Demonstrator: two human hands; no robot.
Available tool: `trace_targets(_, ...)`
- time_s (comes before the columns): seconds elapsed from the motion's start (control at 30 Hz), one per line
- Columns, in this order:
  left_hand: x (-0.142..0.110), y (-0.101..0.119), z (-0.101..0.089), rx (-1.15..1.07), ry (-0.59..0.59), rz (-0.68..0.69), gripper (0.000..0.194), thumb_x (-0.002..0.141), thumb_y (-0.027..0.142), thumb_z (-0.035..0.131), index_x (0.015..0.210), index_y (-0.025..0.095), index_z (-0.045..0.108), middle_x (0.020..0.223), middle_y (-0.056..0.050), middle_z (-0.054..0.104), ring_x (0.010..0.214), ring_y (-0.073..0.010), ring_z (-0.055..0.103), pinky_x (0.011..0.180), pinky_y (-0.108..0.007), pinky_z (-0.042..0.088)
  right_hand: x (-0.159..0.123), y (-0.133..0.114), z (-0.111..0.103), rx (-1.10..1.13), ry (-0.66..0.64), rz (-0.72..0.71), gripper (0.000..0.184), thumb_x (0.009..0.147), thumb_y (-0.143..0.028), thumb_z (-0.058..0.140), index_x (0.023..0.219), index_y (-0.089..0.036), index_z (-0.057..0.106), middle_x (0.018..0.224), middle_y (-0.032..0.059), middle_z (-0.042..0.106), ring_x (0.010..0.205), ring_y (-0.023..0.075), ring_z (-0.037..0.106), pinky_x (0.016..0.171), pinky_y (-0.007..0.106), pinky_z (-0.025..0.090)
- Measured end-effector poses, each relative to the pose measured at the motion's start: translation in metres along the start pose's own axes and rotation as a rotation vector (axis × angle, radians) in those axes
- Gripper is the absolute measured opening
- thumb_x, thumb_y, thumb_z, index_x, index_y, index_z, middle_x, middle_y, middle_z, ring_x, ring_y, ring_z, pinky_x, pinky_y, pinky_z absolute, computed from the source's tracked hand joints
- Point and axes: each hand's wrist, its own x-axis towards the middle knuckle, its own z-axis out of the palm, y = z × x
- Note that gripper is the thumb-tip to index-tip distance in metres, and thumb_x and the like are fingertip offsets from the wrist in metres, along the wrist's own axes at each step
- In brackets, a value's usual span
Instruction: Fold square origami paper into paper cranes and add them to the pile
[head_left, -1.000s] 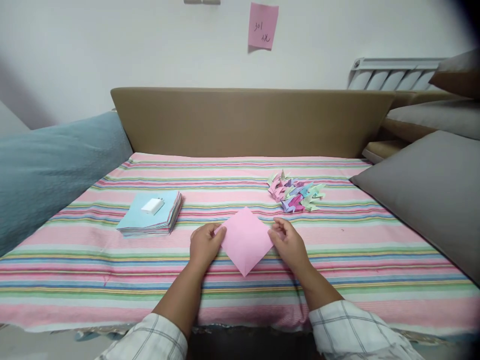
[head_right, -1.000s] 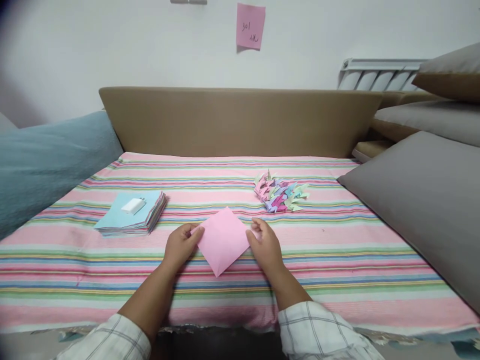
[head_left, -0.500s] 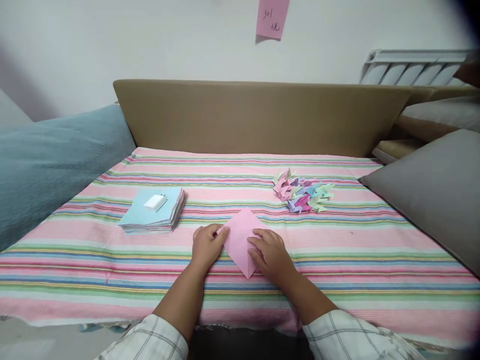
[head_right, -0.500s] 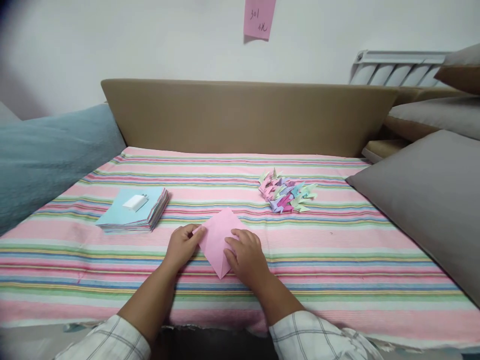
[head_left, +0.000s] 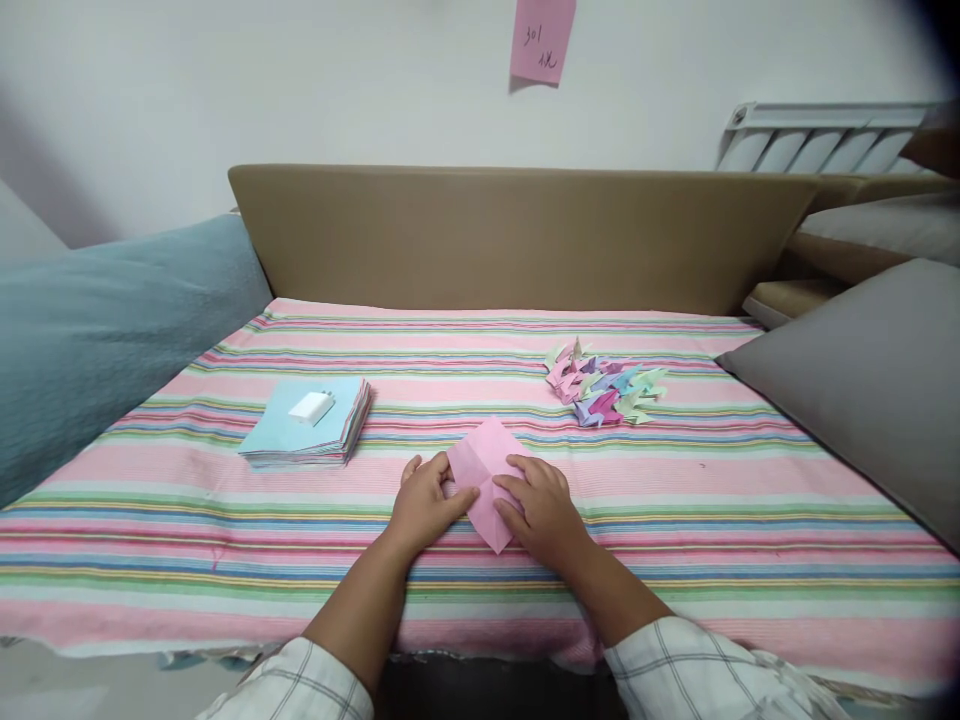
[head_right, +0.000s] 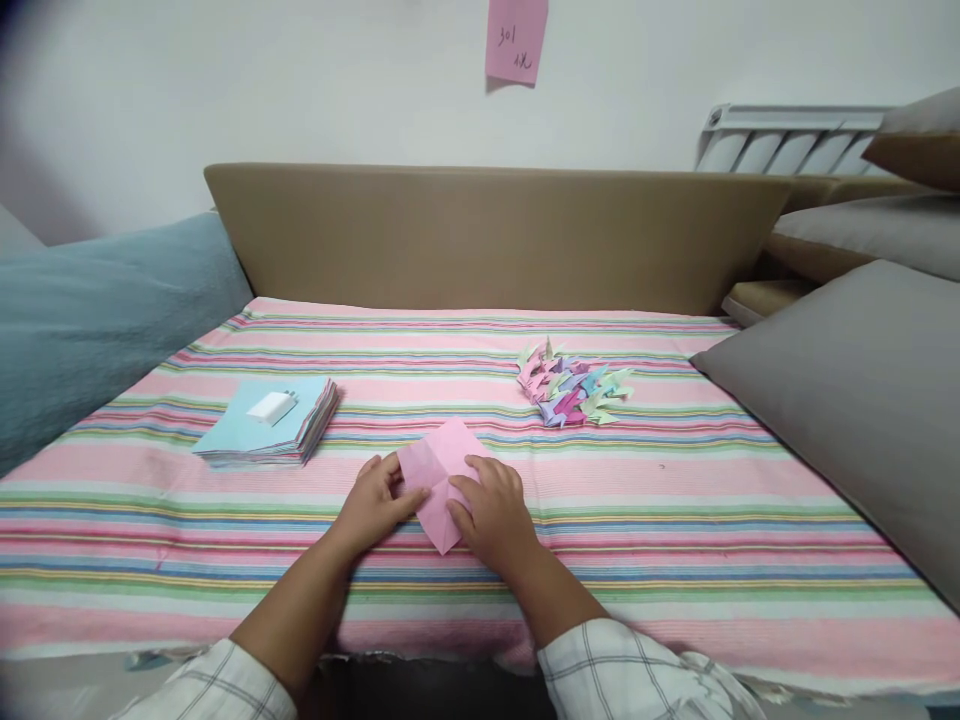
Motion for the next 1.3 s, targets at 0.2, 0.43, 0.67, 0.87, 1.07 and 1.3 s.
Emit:
trace_targets(0.2,-0.008,0.003,0.001,0.254,0.002,0.101,0.024,0.071,0.039,0.059,0.087,0.023,0.065,0.085,-0.003,0.065,0.091,-0.0239,0.055,0.101,-0.048,0.023,-0.001,0.0,0.0,-0.008,0.016,0.003,0.028,0.082,-0.034,0.053,0.107,-0.024,0.063,0.124,0.0102,0.051,0.115,0.027,0.043,0.095,0.046,0.031)
trace_targets(0.43,-0.009,0.005,0.008,0.321,0.082,0.062,0.029,0.071,0.035,0.06,0.098,0.025,0.065,0.102,-0.004,0.065,0.104,-0.0272,0.052,0.103,-0.05,0.019,-0.003,-0.002,0.0,-0.048,0.152,-0.011,0.026,0.082,-0.031,0.052,0.105,-0.022,0.063,0.127,0.0111,0.048,0.116,0.0284,0.041,0.096,0.047,0.027)
trace_targets(0.67,-0.004,0.005,0.013,0.323,0.154,-0.059,0.03,0.073,0.037,0.057,0.098,0.023,0.065,0.096,-0.006,0.066,0.103,-0.0275,0.053,0.101,-0.049,0.023,-0.003,-0.005,-0.003,-0.018,0.149,-0.072,0.023,0.085,-0.028,0.047,0.101,-0.024,0.062,0.108,0.0058,0.061,0.097,0.0222,0.05,0.09,0.043,0.029)
trace_targets(0.87,-0.008,0.008,0.011,0.328,0.101,0.019,0.026,0.071,0.037,0.06,0.093,0.023,0.064,0.09,-0.005,0.065,0.099,-0.0268,0.053,0.101,-0.05,0.021,-0.002,-0.008,-0.003,0.012,0.038,-0.054,0.021,0.084,-0.029,0.05,0.099,-0.026,0.064,0.106,0.0033,0.065,0.097,0.0223,0.052,0.092,0.045,0.026)
trace_targets(1.07,-0.008,0.008,0.011,0.333,0.089,-0.007,0.04,0.069,0.035,0.063,0.108,0.026,0.06,0.106,-0.006,0.064,0.109,-0.0292,0.048,0.102,-0.053,0.017,-0.001,0.003,-0.006,0.035,0.161,0.132,0.029,0.082,-0.032,0.05,0.108,-0.023,0.059,0.122,0.008,0.056,0.112,0.0257,0.046,0.095,0.045,0.029)
trace_targets(1.3,-0.006,0.005,0.009,0.339,0.086,-0.042,0.052,0.068,0.039,0.064,0.117,0.025,0.056,0.117,-0.009,0.06,0.114,-0.0314,0.044,0.102,-0.053,0.016,0.002,0.034,-0.007,0.264,0.145,0.5,0.068,0.071,-0.04,0.061,0.132,-0.022,0.038,0.111,0.0091,0.062,0.11,0.0301,0.052,0.097,0.055,0.027)
